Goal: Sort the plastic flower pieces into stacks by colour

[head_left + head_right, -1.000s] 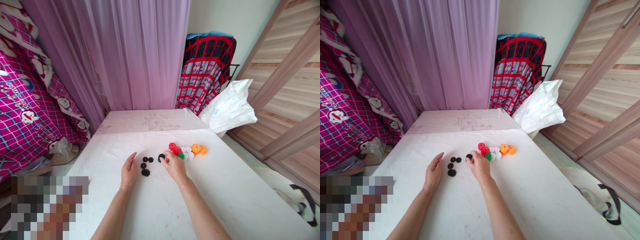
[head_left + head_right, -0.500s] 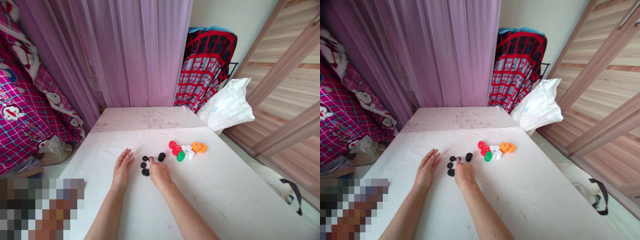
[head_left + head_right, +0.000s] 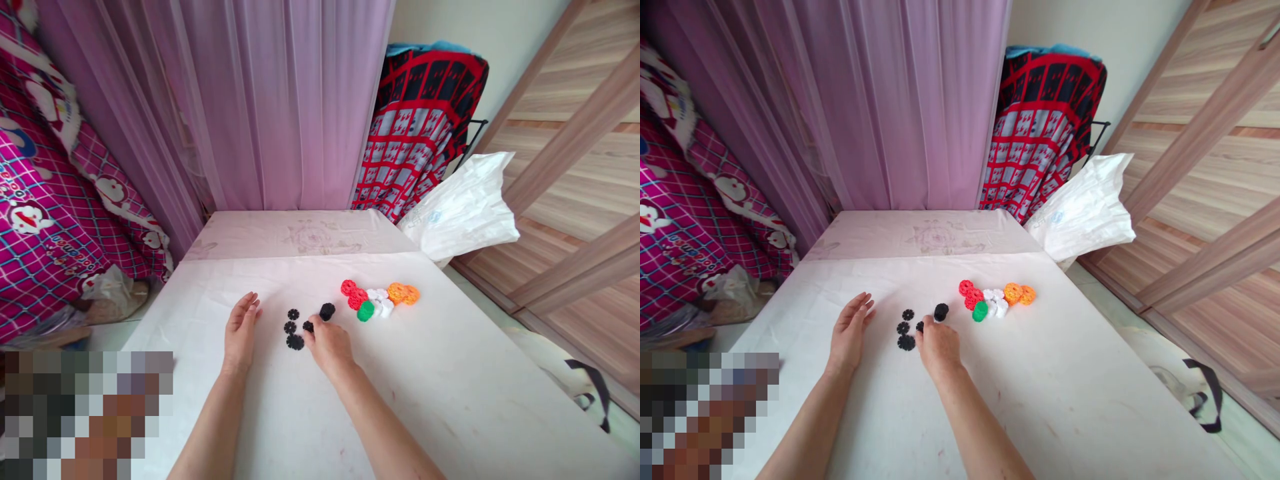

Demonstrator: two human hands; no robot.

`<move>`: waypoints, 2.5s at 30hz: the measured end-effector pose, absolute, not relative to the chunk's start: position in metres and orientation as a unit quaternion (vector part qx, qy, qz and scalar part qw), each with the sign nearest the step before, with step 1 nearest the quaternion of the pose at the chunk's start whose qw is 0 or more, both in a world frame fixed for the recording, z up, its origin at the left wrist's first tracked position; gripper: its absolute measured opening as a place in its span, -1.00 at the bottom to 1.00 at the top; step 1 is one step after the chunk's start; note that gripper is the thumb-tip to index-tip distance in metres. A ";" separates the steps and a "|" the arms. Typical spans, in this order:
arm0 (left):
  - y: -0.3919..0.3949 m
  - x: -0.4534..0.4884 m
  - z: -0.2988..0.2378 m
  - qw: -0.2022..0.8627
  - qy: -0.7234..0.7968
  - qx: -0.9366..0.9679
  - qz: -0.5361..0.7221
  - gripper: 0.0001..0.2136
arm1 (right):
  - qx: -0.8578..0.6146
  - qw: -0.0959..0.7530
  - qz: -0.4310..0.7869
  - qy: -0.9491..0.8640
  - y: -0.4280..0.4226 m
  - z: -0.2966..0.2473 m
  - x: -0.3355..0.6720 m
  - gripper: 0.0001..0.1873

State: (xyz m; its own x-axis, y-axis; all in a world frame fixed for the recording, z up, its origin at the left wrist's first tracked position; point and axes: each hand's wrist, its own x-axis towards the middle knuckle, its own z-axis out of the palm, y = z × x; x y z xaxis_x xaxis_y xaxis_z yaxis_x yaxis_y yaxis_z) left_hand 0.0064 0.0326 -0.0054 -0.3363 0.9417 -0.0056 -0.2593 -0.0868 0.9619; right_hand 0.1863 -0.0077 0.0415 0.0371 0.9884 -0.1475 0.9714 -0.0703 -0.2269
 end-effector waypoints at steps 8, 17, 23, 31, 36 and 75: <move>0.034 0.010 -0.012 0.408 0.526 0.424 0.614 -0.55 | -0.718 0.125 0.149 -0.668 -0.020 0.025 0.202 -0.83; 0.035 0.011 -0.012 0.395 0.542 0.436 0.600 -0.56 | -0.750 0.197 0.094 -0.625 0.013 0.044 0.238 -0.81; 0.034 0.011 -0.011 0.396 0.540 0.436 0.601 -0.57 | -0.748 0.176 0.099 -0.633 0.012 0.044 0.241 -0.77; 0.034 0.012 -0.010 0.392 0.547 0.437 0.597 -0.58 | -0.773 0.032 0.077 -0.629 -0.006 0.051 0.247 -0.76; 0.033 0.013 -0.008 0.395 0.547 0.432 0.599 -0.58 | -0.752 0.003 0.081 -0.655 -0.003 0.054 0.240 -0.75; 0.033 0.014 -0.006 0.416 0.533 0.403 0.617 -0.62 | -0.689 0.261 0.089 -0.670 -0.011 0.037 0.228 -0.80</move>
State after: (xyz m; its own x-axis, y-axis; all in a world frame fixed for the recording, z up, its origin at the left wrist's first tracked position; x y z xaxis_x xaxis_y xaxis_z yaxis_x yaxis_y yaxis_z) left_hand 0.0143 0.0335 -0.0056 -0.3291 0.9428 0.0541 -0.0831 -0.0859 0.9928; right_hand 0.2279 -0.0114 0.0368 0.0864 0.9699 0.2278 0.8769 0.0345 -0.4794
